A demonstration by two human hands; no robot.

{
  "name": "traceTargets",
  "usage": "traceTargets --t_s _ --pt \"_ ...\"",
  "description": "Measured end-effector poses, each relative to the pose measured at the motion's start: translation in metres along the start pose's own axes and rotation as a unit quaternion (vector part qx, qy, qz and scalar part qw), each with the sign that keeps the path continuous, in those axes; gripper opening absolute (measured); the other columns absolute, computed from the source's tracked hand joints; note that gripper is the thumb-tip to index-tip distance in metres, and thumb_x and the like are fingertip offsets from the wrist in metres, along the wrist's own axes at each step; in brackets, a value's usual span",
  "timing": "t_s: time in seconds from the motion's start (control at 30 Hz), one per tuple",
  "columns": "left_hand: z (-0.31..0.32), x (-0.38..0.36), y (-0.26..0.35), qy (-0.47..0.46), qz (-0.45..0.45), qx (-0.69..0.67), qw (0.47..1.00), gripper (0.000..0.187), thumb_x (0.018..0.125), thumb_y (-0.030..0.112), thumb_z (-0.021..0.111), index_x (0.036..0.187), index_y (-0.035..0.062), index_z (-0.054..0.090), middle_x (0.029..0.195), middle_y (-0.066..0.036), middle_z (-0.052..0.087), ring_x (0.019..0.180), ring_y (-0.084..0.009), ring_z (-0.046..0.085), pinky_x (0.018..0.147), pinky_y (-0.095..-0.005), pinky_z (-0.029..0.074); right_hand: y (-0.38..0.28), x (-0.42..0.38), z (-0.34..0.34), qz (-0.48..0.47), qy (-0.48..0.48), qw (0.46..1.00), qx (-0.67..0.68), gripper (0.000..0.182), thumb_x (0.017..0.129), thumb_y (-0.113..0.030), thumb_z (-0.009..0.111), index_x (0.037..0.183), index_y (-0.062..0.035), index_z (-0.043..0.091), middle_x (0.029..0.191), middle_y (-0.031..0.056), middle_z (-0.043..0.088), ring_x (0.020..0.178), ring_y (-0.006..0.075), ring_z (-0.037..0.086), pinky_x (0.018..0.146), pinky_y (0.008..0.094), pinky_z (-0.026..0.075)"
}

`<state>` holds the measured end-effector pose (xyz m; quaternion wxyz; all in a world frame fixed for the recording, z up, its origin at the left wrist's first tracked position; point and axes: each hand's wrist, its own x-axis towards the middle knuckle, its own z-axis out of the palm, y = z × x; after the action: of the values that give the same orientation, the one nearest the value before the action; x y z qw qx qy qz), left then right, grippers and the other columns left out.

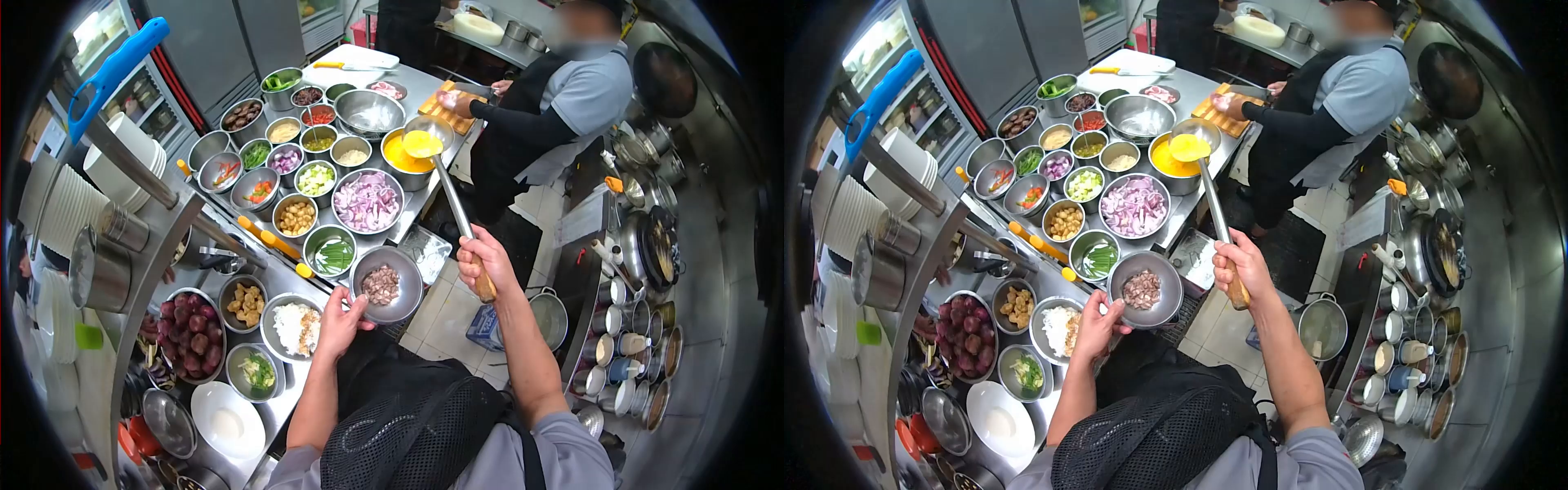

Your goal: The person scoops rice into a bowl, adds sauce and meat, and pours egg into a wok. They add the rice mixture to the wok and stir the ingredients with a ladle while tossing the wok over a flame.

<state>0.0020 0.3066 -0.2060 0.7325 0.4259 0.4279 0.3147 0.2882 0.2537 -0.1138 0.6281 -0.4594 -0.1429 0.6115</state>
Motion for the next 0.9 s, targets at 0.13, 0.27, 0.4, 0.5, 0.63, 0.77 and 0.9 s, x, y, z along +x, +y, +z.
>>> traceTargets --t_s 0.13,0.27,0.4,0.5,0.63,0.77,0.9 --pt "0.015 0.013 -0.002 -0.009 0.014 0.006 1.0 0.026 0.096 0.014 0.061 0.087 0.0084 0.037 0.073 -0.002 0.053 0.056 -0.0117 0.061 0.047 -0.0225 0.052 -0.001 -0.002 0.001 -0.009 0.004 1.0 -0.01 0.045 0.093 -0.01 0.056 0.135 -0.0082 0.038 0.069 0.0013 0.051 0.045 0.0078 0.045 0.039 0.026 0.039" --pt "0.023 0.022 -0.001 -0.019 -0.023 0.03 0.999 0.027 0.095 0.014 0.061 0.086 0.0085 0.036 0.074 -0.004 0.054 0.06 -0.011 0.061 0.047 -0.0232 0.053 -0.003 -0.005 0.001 -0.015 0.006 1.0 -0.027 0.049 0.093 -0.01 0.057 0.137 -0.0068 0.035 0.069 0.0014 0.051 0.045 0.008 0.045 0.038 0.0258 0.039" --pt "0.029 0.032 -0.01 -0.03 -0.022 0.014 0.999 0.027 0.096 0.014 0.061 0.087 0.0086 0.036 0.078 -0.005 0.055 0.061 -0.0116 0.062 0.049 -0.0242 0.056 -0.005 -0.005 -0.001 -0.016 0.003 1.0 -0.027 0.051 0.093 -0.01 0.057 0.138 -0.0065 0.034 0.07 0.0014 0.051 0.045 0.0081 0.046 0.038 0.0258 0.039" --pt "0.035 0.04 -0.016 -0.036 -0.01 -0.009 0.999 0.026 0.096 0.014 0.06 0.087 0.0087 0.036 0.082 -0.007 0.056 0.062 -0.0124 0.062 0.051 -0.025 0.057 -0.006 -0.006 -0.001 -0.013 0.009 1.0 -0.016 0.046 0.093 -0.01 0.056 0.134 -0.0066 0.036 0.069 0.0014 0.051 0.045 0.0079 0.046 0.038 0.0259 0.039" --pt "0.048 0.063 -0.023 -0.025 -0.016 -0.038 0.999 0.025 0.096 0.014 0.06 0.088 0.0086 0.037 0.081 -0.005 0.054 0.062 -0.0131 0.061 0.052 -0.0255 0.058 -0.009 -0.006 -0.007 0.006 -0.007 0.999 0.051 0.041 0.094 -0.009 0.055 0.131 -0.0089 0.036 0.069 0.0018 0.05 0.044 0.0077 0.045 0.037 0.0261 0.04" --pt "0.066 0.108 -0.038 -0.012 0.006 -0.083 0.996 0.026 0.094 0.014 0.061 0.088 0.0083 0.036 0.079 -0.005 0.051 0.061 -0.015 0.061 0.052 -0.0267 0.058 -0.01 -0.015 -0.011 0.022 -0.034 0.989 0.142 0.039 0.096 -0.008 0.052 0.13 -0.012 0.033 0.069 0.0025 0.05 0.043 0.0076 0.045 0.036 0.0257 0.039" --pt "0.093 0.153 -0.034 0.003 -0.001 -0.05 0.999 0.026 0.095 0.012 0.061 0.086 0.0066 0.037 0.081 -0.007 0.05 0.063 -0.0176 0.06 0.054 -0.0298 0.061 -0.011 -0.042 -0.01 0.016 -0.029 0.989 0.147 0.037 0.097 -0.008 0.051 0.129 -0.0115 0.033 0.069 0.0025 0.049 0.043 0.0071 0.044 0.036 0.0248 0.039"
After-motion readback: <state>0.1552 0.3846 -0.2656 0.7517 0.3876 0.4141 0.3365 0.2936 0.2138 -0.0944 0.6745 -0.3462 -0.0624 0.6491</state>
